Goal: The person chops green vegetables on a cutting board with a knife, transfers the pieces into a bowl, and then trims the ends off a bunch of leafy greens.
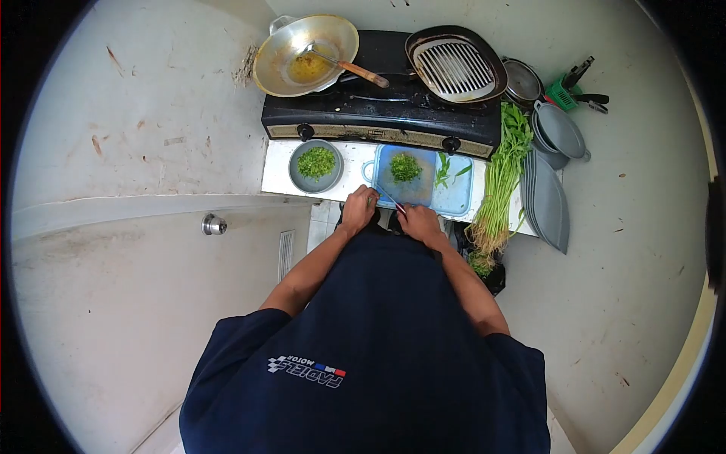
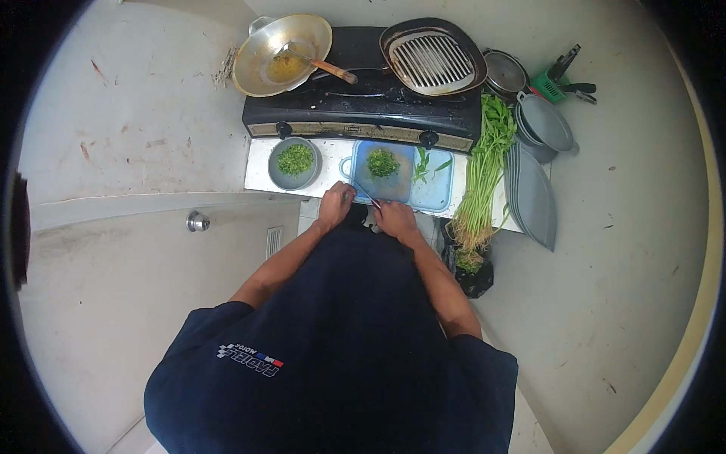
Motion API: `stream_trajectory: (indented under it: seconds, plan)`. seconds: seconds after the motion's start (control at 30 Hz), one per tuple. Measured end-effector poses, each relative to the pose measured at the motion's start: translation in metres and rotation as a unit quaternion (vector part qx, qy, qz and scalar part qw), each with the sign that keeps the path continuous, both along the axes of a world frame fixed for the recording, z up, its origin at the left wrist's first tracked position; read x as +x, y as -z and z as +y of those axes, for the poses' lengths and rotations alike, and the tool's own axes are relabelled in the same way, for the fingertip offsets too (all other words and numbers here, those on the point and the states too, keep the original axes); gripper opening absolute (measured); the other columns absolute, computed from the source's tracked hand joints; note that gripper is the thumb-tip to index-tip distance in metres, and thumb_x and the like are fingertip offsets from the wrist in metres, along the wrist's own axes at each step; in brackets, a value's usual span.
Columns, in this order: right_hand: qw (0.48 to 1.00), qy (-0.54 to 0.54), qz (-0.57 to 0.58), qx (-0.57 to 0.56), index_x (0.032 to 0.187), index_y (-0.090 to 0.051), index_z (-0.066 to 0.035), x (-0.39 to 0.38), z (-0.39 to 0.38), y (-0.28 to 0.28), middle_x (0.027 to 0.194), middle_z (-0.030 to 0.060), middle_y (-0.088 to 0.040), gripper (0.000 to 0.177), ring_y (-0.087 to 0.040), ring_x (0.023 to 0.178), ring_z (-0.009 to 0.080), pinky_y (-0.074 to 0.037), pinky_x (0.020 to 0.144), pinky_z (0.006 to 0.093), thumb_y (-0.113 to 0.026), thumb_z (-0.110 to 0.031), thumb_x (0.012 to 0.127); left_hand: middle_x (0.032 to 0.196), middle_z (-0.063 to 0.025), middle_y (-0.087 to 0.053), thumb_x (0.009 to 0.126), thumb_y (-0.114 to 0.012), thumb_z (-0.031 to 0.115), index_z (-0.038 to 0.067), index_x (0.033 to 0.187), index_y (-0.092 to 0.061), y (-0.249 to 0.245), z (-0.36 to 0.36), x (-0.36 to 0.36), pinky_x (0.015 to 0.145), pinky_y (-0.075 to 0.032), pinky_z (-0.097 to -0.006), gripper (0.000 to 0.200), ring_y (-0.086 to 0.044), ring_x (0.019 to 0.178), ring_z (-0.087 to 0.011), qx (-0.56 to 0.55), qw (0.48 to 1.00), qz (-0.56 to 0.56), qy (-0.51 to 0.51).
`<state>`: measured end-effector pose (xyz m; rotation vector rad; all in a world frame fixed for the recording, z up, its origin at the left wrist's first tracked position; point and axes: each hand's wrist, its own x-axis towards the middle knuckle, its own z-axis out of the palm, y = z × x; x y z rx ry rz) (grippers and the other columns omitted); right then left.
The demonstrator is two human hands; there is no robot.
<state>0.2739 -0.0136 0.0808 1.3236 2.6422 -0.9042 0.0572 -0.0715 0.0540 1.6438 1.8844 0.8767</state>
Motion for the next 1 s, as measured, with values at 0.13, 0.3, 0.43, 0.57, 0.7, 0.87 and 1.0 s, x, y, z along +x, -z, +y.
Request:
stream_trajectory:
  seconds: [0.13, 0.3, 0.43, 0.57, 0.7, 0.87, 1.0]
  plan:
    - [0.999, 0.032, -0.007, -0.017, 0.101, -0.071, -0.001, -0.003, 0.004, 0.005, 0.084, 0.0255, -0.072, 0.036, -0.072, 0.081, 0.0447, -0.058, 0.078, 0.0552, -0.058, -0.035, 0.096, 0.096, -0.0169, -0.069, 0.091, -0.067, 0.007, 0.003, 0.098, -0.073, -0.008, 0.006, -0.002, 0.080, -0.055, -0.0471, 0.010, -0.069, 0.088, -0.0388, -0.022, 1.000, 0.007, 0.005]
    - [0.995, 0.097, 0.004, -0.030, 0.101, -0.071, -0.002, 0.002, 0.008, 0.011, 0.087, 0.0278, -0.072, 0.037, -0.072, 0.085, 0.0454, -0.057, 0.080, 0.0560, -0.057, -0.036, 0.097, 0.096, -0.0170, -0.068, 0.092, -0.066, 0.009, 0.003, 0.098, -0.072, -0.006, 0.026, -0.005, 0.079, -0.055, -0.0479, 0.011, -0.068, 0.087, -0.0396, -0.018, 0.999, 0.037, 0.029]
    - [0.993, 0.116, 0.016, -0.035, 0.104, -0.071, -0.003, 0.005, 0.008, 0.011, 0.088, 0.0274, -0.072, 0.037, -0.072, 0.085, 0.0456, -0.057, 0.080, 0.0564, -0.057, -0.037, 0.098, 0.089, -0.0164, -0.065, 0.089, -0.066, 0.004, 0.003, 0.093, -0.070, -0.008, 0.043, 0.002, 0.072, -0.054, -0.0484, 0.006, -0.066, 0.078, -0.0400, 0.025, 0.998, 0.036, 0.052]
    - [0.995, 0.096, 0.026, -0.029, 0.106, -0.069, -0.003, 0.009, 0.005, 0.009, 0.087, 0.0258, -0.073, 0.037, -0.072, 0.082, 0.0456, -0.058, 0.077, 0.0564, -0.056, -0.036, 0.099, 0.088, -0.0166, -0.064, 0.088, -0.066, 0.003, 0.003, 0.090, -0.069, -0.004, 0.049, 0.010, 0.071, -0.054, -0.0488, 0.004, -0.066, 0.077, -0.0406, 0.010, 0.997, 0.046, 0.061]
    - [0.997, 0.071, 0.017, -0.031, 0.106, -0.068, -0.002, 0.015, 0.001, 0.013, 0.085, 0.0238, -0.073, 0.037, -0.072, 0.080, 0.0447, -0.058, 0.075, 0.0561, -0.055, -0.036, 0.100, 0.087, -0.0165, -0.064, 0.087, -0.066, 0.001, 0.003, 0.090, -0.070, -0.004, 0.048, 0.009, 0.071, -0.053, -0.0493, 0.005, -0.066, 0.077, -0.0408, 0.020, 0.997, 0.035, 0.068]
    - [0.998, 0.055, 0.013, -0.021, 0.102, -0.067, -0.001, 0.014, 0.000, 0.012, 0.085, 0.0234, -0.073, 0.036, -0.073, 0.080, 0.0435, -0.058, 0.074, 0.0557, -0.054, -0.034, 0.100, 0.087, -0.0165, -0.063, 0.086, -0.066, 0.001, 0.003, 0.090, -0.070, -0.010, 0.047, 0.008, 0.071, -0.053, -0.0490, 0.005, -0.065, 0.078, -0.0407, 0.023, 0.996, 0.035, 0.077]
    - [0.999, 0.044, 0.003, -0.015, 0.098, -0.066, 0.001, 0.007, 0.004, 0.007, 0.083, 0.0235, -0.073, 0.035, -0.073, 0.078, 0.0425, -0.058, 0.072, 0.0544, -0.054, -0.032, 0.100, 0.088, -0.0169, -0.063, 0.086, -0.067, 0.002, 0.003, 0.091, -0.070, -0.009, 0.046, 0.010, 0.072, -0.053, -0.0494, 0.005, -0.065, 0.079, -0.0409, 0.014, 0.996, 0.050, 0.066]
